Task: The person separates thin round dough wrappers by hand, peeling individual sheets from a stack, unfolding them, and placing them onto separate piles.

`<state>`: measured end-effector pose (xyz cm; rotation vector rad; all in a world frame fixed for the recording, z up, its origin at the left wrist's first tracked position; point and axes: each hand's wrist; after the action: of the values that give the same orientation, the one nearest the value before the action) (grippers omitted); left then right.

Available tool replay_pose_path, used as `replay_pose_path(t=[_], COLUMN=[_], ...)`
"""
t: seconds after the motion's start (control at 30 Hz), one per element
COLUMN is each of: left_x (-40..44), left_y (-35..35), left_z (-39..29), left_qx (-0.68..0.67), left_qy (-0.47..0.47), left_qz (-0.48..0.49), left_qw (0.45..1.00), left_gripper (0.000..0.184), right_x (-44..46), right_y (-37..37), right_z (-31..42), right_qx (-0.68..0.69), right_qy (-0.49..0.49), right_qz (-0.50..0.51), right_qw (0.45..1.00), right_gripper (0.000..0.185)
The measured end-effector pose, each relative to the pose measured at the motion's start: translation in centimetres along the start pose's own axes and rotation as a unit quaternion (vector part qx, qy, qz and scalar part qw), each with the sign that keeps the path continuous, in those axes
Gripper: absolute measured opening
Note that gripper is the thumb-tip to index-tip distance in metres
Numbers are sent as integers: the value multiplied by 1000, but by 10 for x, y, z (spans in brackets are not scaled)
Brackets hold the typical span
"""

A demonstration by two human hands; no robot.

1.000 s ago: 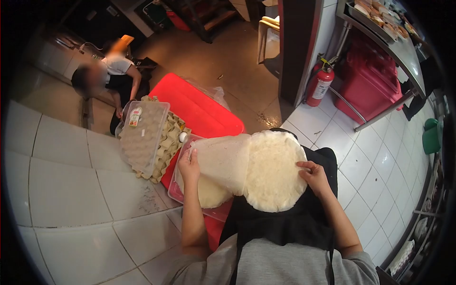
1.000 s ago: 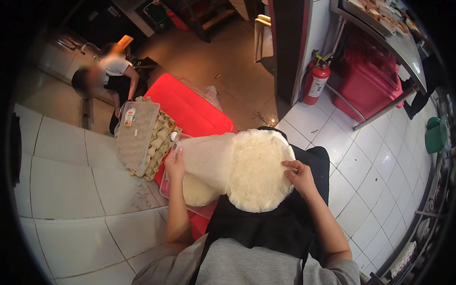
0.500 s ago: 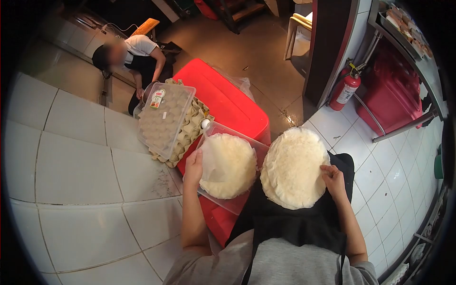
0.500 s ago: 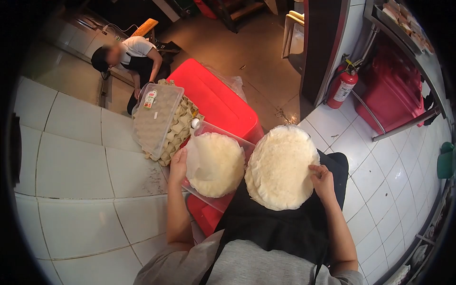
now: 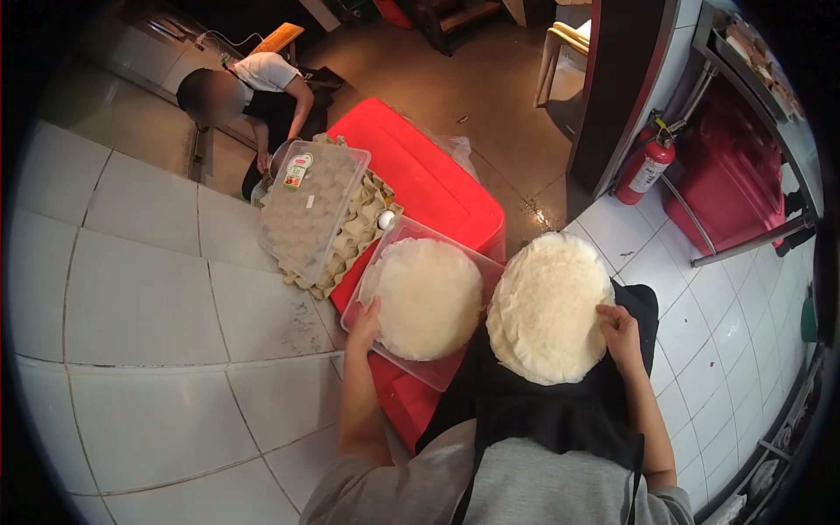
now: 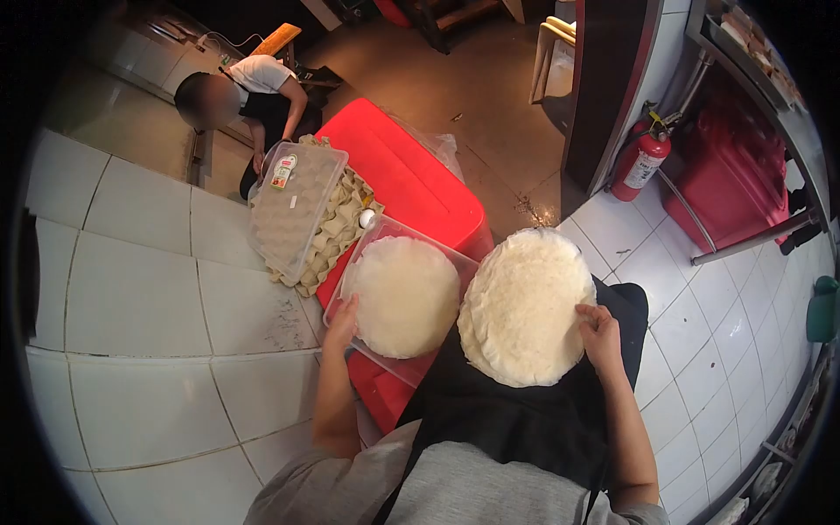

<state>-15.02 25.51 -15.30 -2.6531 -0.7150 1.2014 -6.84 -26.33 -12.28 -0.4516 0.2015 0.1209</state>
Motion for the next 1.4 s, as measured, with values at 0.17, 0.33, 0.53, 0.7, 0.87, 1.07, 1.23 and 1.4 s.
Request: replay_pose_path(t=[0.17, 0.33, 0.53, 0.7, 0.87, 1.07, 1.23, 1.4], left_x=[3, 33, -49, -115, -161, -155, -163, -160], left_y=[0, -29, 61, 197, 288, 308, 302, 306], left_z=[12, 33, -63, -119, -126, -120, -118, -114], left_qx=[-16, 7, 321, 87, 57, 66, 30, -9], left_qy=[-9, 70, 361, 521, 408, 416, 380, 317], left_qz=[-26, -44, -237, 225, 383, 345, 340, 354], left_qw=[1000, 997, 843, 819, 827, 839, 860, 880], left_gripper=[54, 50, 41, 33, 32, 35, 31, 24], right_x=[-2, 1, -2, -1, 0, -2, -4, -10], right_y=[1, 4, -2, -13, -14, -17, -9, -12], right_z=[2, -5, 34, 33, 27, 60, 55, 65], right_qx=[-4, 31, 362, 566, 573, 554, 426, 375], right_qy=[7, -30, 124, 169, 152, 162, 73, 56], right_qz=[-5, -14, -108, -45, 21, 21, 46, 14], right_qw=[1000, 999, 918, 806, 805, 816, 900, 925], right_gripper=[34, 38, 28, 16, 15, 18, 14, 13])
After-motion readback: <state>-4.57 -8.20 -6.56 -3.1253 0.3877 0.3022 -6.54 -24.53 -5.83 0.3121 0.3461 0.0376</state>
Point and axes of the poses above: each hand's wrist, its own x-axis towards the middle knuckle, its own y-axis out of the palm, z = x × y, and after that the axes turned 3 degrees about -y, right-handed
